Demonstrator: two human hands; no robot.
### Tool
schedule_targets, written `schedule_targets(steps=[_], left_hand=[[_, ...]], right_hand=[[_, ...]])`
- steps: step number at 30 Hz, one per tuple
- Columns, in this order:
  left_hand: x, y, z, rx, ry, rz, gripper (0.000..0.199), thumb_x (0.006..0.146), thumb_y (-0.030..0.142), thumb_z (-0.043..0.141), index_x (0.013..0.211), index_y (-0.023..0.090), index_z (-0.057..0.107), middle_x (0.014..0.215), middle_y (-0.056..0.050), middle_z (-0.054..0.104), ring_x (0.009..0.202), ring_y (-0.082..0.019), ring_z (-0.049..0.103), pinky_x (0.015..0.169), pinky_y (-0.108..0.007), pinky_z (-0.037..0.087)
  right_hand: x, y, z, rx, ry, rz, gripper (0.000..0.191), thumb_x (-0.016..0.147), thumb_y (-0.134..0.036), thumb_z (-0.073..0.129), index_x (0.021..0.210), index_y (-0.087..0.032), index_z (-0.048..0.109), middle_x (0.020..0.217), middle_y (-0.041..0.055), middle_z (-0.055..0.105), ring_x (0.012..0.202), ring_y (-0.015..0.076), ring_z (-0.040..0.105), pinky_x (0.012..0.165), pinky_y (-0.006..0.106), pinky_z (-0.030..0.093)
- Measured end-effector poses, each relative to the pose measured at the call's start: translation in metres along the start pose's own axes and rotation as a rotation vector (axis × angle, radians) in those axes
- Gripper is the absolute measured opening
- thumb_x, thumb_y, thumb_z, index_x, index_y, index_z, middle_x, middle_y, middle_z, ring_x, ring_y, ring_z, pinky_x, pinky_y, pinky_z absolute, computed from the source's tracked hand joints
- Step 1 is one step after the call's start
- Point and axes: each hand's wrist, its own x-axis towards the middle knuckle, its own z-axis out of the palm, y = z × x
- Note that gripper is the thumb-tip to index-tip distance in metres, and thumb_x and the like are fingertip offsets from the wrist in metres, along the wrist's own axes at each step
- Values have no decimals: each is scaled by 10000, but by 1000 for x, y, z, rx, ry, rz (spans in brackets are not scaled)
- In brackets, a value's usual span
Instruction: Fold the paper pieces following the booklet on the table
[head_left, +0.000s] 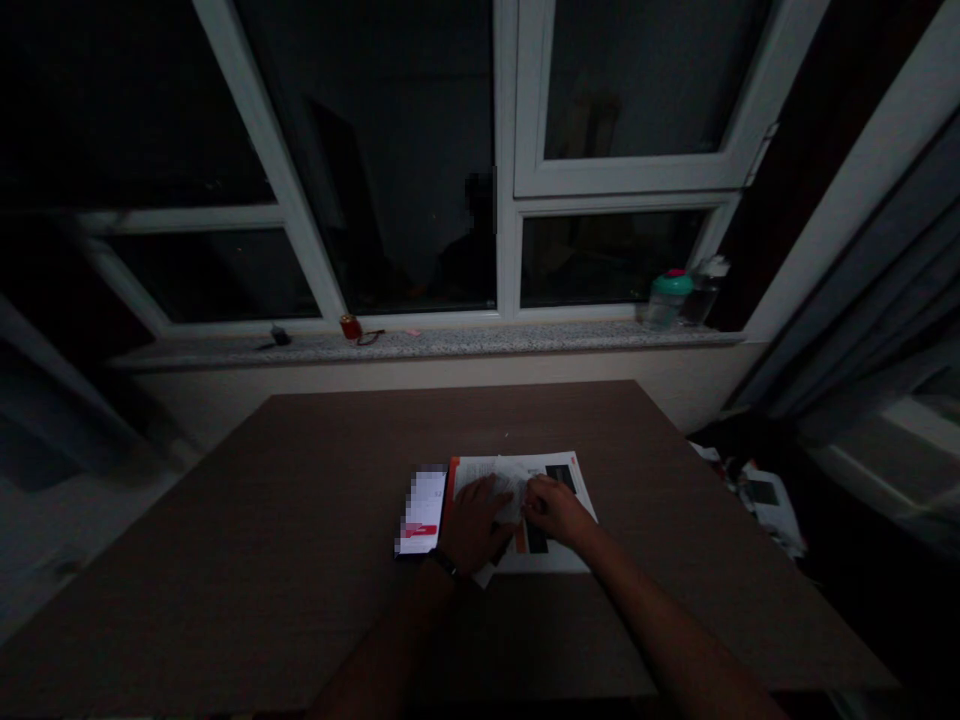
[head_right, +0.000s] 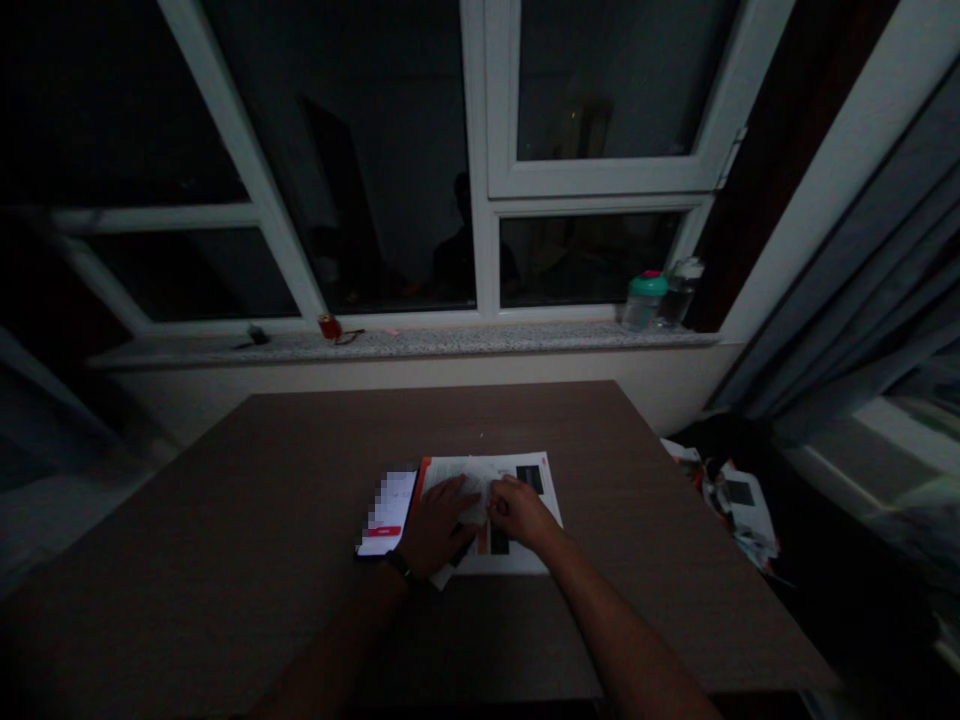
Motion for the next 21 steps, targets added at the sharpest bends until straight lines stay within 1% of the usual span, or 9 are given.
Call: schedule_targets(steps=[4, 6, 8, 12, 15, 17, 21], left_hand=[[0, 0, -1, 1, -9, 2, 471, 837, 404, 662, 1278, 274, 563, 1454, -85, 413, 1322, -319, 376, 1090, -519, 316], [0, 0, -1, -6, -7, 5, 463, 838, 400, 660, 1274, 275, 565, 1453, -81, 415, 1324, -318, 374, 1090, -515, 317], [0, 1, -2, -15, -8, 8, 435, 847, 393, 647, 1259, 275, 573, 1451, -77, 417, 1325, -316, 373, 1090, -512, 317], [1, 4, -6, -26, -2, 6, 347, 866, 387, 621, 1184, 251, 610, 1416, -83, 453, 1307, -304, 394, 1090, -494, 325], [1, 5, -7, -33, 5, 3, 331, 863, 390, 625, 1161, 246, 613, 1403, -84, 465, 1301, -300, 400, 1086, -489, 331], [1, 5, -7, -36, -1, 3, 341, 851, 389, 644, 1161, 252, 608, 1409, -79, 459, 1305, -301, 395, 1085, -491, 329], [1, 1, -2, -35, -5, 1, 376, 835, 391, 669, 1180, 260, 596, 1421, -71, 447, 1315, -300, 379, 1086, -493, 322]], right_hand=[[8, 11, -1, -56, 119, 69, 177, 763, -50, 550, 693, -202, 492, 724, -10, 494, 679, 145, 499, 630, 228, 364], [8, 13, -1, -60, 136, 76, 173, 756, -48, 554, 698, -202, 501, 735, -9, 500, 676, 144, 499, 631, 230, 366], [6, 10, 0, -44, 117, 57, 171, 749, -48, 563, 704, -203, 507, 740, -10, 502, 675, 143, 499, 626, 228, 366], [-3, 0, 4, 4, 18, -16, 165, 756, -58, 570, 723, -207, 509, 737, -15, 500, 701, 143, 510, 637, 223, 372], [-4, -2, 6, -7, -3, -13, 165, 746, -55, 568, 715, -205, 506, 742, -12, 495, 697, 141, 507, 629, 220, 369], [-1, 1, 4, -47, 42, 21, 172, 745, -46, 549, 699, -204, 495, 744, -7, 493, 683, 140, 498, 623, 224, 364], [6, 12, -2, -168, 174, 67, 183, 756, -48, 522, 682, -209, 474, 711, -1, 489, 690, 156, 484, 628, 238, 353]])
